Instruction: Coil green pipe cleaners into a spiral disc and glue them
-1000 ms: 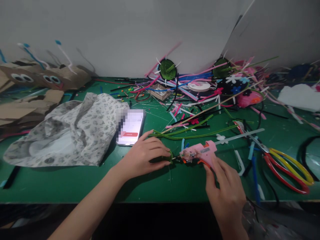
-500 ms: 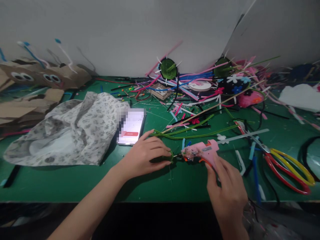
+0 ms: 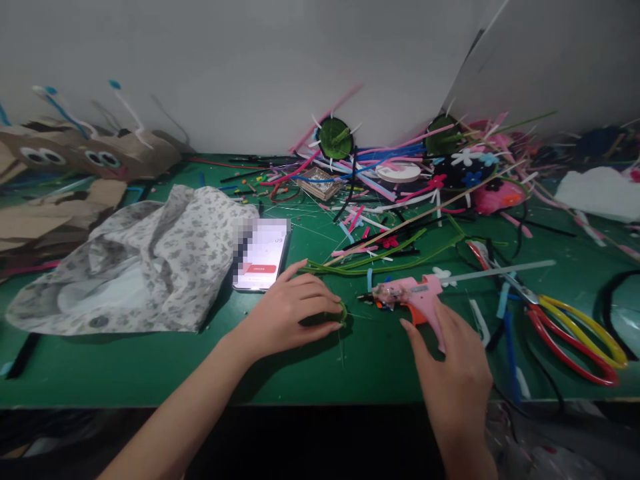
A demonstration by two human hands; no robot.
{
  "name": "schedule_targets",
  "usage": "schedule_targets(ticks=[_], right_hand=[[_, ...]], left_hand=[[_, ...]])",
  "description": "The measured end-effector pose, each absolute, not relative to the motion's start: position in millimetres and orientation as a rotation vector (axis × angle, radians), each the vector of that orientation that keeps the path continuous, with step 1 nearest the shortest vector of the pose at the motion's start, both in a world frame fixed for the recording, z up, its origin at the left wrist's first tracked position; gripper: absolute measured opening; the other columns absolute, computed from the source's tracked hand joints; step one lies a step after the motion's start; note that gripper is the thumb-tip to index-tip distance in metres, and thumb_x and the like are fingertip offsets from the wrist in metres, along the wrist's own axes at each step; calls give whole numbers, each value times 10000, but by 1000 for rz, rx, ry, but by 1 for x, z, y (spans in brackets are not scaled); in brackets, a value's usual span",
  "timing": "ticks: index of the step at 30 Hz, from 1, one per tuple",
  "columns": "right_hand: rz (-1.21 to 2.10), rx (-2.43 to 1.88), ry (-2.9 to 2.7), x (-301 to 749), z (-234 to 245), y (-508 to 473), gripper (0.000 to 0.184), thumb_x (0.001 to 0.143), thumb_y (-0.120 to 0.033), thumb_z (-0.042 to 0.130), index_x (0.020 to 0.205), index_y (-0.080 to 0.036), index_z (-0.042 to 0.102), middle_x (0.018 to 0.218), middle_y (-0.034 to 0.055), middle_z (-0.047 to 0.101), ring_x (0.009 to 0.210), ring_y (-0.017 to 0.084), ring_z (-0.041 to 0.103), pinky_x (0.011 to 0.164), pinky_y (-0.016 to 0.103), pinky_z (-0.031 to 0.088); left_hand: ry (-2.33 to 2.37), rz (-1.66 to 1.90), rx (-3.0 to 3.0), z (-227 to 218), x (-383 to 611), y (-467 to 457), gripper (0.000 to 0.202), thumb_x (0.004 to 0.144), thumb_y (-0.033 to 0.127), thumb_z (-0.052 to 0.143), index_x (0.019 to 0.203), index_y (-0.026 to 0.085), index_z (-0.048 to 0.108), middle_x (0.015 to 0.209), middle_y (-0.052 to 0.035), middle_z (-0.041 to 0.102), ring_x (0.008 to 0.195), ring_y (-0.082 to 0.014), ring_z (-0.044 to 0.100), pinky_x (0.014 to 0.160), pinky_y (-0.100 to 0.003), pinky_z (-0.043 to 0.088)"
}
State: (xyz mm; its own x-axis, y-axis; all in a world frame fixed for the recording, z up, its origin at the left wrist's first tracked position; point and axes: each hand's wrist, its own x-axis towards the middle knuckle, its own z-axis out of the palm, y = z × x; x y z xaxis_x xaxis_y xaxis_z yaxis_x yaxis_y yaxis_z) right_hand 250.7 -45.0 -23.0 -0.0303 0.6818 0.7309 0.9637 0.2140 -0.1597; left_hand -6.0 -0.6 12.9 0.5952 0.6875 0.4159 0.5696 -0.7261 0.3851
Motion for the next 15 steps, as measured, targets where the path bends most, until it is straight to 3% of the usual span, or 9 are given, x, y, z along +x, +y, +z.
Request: schedule_targets(ticks=[3, 7, 10, 15], right_hand=[[-499, -1555, -1722, 242, -14, -48, 380, 812, -319, 702, 1126, -124, 613, 1080, 161, 659, 1004, 294, 609, 869, 427, 464], [-191, -1417, -1788, 209, -6, -61, 35, 846, -188, 654, 872, -172, 636, 808, 53, 664, 785, 185, 599, 764, 329, 456], [74, -1438, -1864, 185, -9, -69, 63, 870, -181, 609, 809, -187, 624, 752, 26, 636, 734, 168, 552, 692, 304, 428], [135, -1473, -1825, 172, -13, -67, 99, 883, -210, 592, 795, -192, 634, 726, 14, 628, 701, 161, 518, 657, 298, 395]], left_hand=[[1049, 815, 2613, 13, -6, -1, 129, 867, 337, 627, 948, 258, 688, 963, 25, 746, 929, -138, 656, 1142, -420, 224], [1037, 813, 2619, 13, -6, 0, 129, 868, 334, 626, 954, 262, 691, 976, 19, 746, 928, -146, 658, 1140, -421, 228], [1042, 816, 2626, 12, -6, 0, 128, 866, 332, 628, 948, 259, 693, 978, 18, 746, 921, -148, 658, 1140, -422, 231], [1037, 821, 2640, 13, -6, -1, 114, 869, 323, 625, 936, 258, 692, 978, 24, 743, 917, -147, 658, 1139, -428, 237]])
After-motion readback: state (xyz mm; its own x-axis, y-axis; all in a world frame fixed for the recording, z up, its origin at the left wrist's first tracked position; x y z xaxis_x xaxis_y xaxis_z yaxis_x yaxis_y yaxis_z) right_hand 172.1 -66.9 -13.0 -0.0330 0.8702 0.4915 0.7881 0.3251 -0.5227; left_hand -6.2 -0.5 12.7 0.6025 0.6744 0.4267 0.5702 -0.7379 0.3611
